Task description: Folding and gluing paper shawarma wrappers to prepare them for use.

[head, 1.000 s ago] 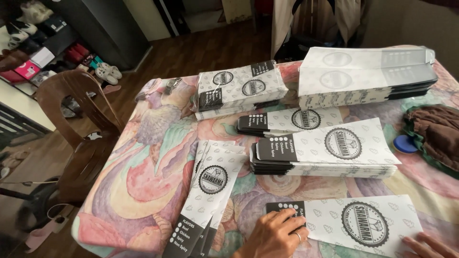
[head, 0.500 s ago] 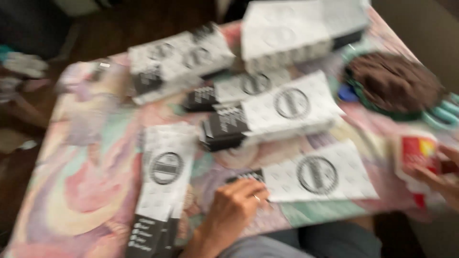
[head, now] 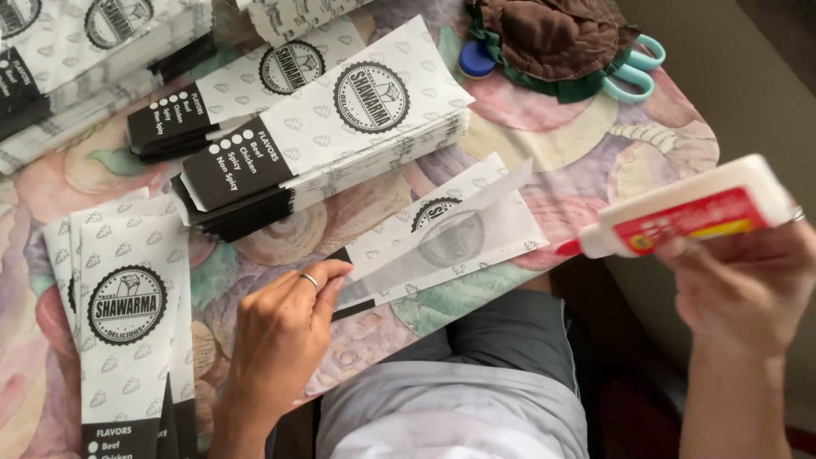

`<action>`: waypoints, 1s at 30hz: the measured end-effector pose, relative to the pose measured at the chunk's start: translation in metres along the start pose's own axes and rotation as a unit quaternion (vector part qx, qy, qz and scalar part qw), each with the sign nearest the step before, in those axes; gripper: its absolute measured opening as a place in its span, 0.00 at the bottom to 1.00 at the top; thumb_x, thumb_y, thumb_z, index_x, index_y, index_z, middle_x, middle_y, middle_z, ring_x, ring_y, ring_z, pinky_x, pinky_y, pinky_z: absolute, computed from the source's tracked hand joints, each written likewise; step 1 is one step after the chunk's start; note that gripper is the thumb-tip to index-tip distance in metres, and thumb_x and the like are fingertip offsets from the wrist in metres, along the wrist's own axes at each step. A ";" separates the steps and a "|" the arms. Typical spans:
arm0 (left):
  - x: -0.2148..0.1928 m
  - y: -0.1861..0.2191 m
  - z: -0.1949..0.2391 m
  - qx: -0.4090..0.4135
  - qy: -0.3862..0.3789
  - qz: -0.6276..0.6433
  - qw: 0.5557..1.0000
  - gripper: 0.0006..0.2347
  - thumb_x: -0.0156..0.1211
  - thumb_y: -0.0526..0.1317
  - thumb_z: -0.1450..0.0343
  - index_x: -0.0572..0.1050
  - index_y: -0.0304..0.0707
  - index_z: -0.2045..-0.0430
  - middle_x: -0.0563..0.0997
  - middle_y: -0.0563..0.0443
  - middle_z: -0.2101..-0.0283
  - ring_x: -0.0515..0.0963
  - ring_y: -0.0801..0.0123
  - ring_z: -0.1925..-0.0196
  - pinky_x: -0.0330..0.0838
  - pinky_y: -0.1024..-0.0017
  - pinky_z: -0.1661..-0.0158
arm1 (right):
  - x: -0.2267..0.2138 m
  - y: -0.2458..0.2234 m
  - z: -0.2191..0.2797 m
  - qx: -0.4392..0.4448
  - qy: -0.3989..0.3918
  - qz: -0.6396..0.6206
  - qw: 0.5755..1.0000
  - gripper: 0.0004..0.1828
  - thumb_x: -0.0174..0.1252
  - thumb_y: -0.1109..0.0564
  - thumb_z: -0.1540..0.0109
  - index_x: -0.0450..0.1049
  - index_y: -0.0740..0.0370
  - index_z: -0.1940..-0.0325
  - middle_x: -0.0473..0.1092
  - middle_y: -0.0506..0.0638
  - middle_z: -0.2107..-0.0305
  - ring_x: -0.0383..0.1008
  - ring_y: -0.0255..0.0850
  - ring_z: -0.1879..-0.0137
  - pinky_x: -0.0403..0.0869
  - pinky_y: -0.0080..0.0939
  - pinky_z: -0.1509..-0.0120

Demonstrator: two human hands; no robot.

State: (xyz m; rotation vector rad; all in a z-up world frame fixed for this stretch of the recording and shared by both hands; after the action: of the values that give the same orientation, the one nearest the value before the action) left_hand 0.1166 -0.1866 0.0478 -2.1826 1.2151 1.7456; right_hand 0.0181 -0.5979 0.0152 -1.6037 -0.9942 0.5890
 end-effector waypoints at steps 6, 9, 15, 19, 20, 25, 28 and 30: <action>-0.002 -0.004 -0.003 0.013 0.007 -0.032 0.999 0.06 0.69 0.36 0.30 0.80 0.37 0.62 0.84 0.53 0.73 0.80 0.70 0.78 0.73 0.65 0.76 | 0.023 0.007 0.021 -0.069 0.037 0.106 0.991 0.30 0.77 0.66 0.48 0.69 0.65 0.46 0.68 0.44 0.68 0.68 0.29 0.59 0.76 0.33 0.54; -0.004 -0.003 -0.006 0.007 0.006 -0.024 1.000 0.05 0.69 0.37 0.30 0.80 0.38 0.65 0.83 0.53 0.76 0.78 0.71 0.79 0.70 0.65 0.77 | 0.027 0.013 0.020 -0.053 0.034 0.129 0.990 0.28 0.79 0.63 0.49 0.66 0.62 0.57 0.64 0.40 0.68 0.65 0.26 0.57 0.72 0.29 0.57; -0.005 -0.008 -0.005 -0.003 0.022 -0.005 1.000 0.04 0.65 0.38 0.27 0.79 0.38 0.66 0.83 0.54 0.74 0.78 0.63 0.79 0.68 0.61 0.76 | -0.010 0.031 0.014 -0.058 0.057 0.106 0.991 0.33 0.78 0.67 0.49 0.70 0.62 0.45 0.71 0.48 0.63 0.72 0.31 0.57 0.80 0.39 0.53; -0.004 -0.013 -0.003 -0.019 0.020 -0.001 1.000 0.04 0.66 0.39 0.27 0.80 0.41 0.66 0.82 0.54 0.78 0.75 0.65 0.83 0.67 0.62 0.77 | -0.007 0.039 0.016 -0.076 0.038 0.085 0.993 0.34 0.76 0.68 0.46 0.72 0.54 0.39 0.70 0.45 0.61 0.71 0.32 0.54 0.82 0.43 0.50; -0.004 -0.015 -0.003 -0.031 0.023 -0.003 0.999 0.04 0.66 0.41 0.27 0.80 0.43 0.66 0.82 0.55 0.78 0.75 0.63 0.83 0.67 0.61 0.77 | -0.001 0.039 0.017 -0.080 0.037 0.060 0.994 0.37 0.76 0.69 0.49 0.72 0.56 0.38 0.70 0.45 0.61 0.71 0.31 0.54 0.82 0.42 0.52; -0.004 -0.016 -0.003 -0.040 0.016 0.016 0.999 0.04 0.67 0.39 0.28 0.81 0.41 0.66 0.83 0.54 0.76 0.77 0.64 0.82 0.68 0.62 0.77 | 0.020 0.018 0.016 -0.073 0.018 0.100 0.992 0.24 0.77 0.66 0.47 0.66 0.60 0.61 0.66 0.42 0.70 0.67 0.29 0.61 0.72 0.33 0.60; -0.005 -0.017 -0.004 -0.048 0.014 0.027 0.998 0.04 0.67 0.40 0.27 0.80 0.42 0.66 0.82 0.55 0.77 0.76 0.64 0.82 0.68 0.62 0.75 | 0.011 0.015 0.012 -0.086 0.024 0.122 0.988 0.27 0.76 0.68 0.45 0.60 0.58 0.65 0.62 0.43 0.73 0.63 0.28 0.65 0.68 0.36 0.64; -0.003 -0.018 -0.005 -0.056 0.006 0.033 0.998 0.04 0.66 0.40 0.27 0.81 0.43 0.65 0.82 0.56 0.77 0.75 0.67 0.83 0.68 0.63 0.75 | 0.014 0.012 0.013 -0.086 0.024 0.137 0.986 0.30 0.76 0.68 0.44 0.55 0.56 0.69 0.59 0.42 0.76 0.60 0.29 0.66 0.67 0.37 0.64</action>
State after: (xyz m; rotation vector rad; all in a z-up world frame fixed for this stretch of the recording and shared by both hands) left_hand 0.1311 -0.1756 0.0447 -2.2424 1.2337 1.8727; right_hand 0.0186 -0.5799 0.0017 -1.9185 -0.8110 0.6615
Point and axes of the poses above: each hand's wrist, its own z-axis away from the middle knuckle, its own x-axis out of the palm, y = z × x, the point moved 7 cm from there along -z, towards the middle knuckle
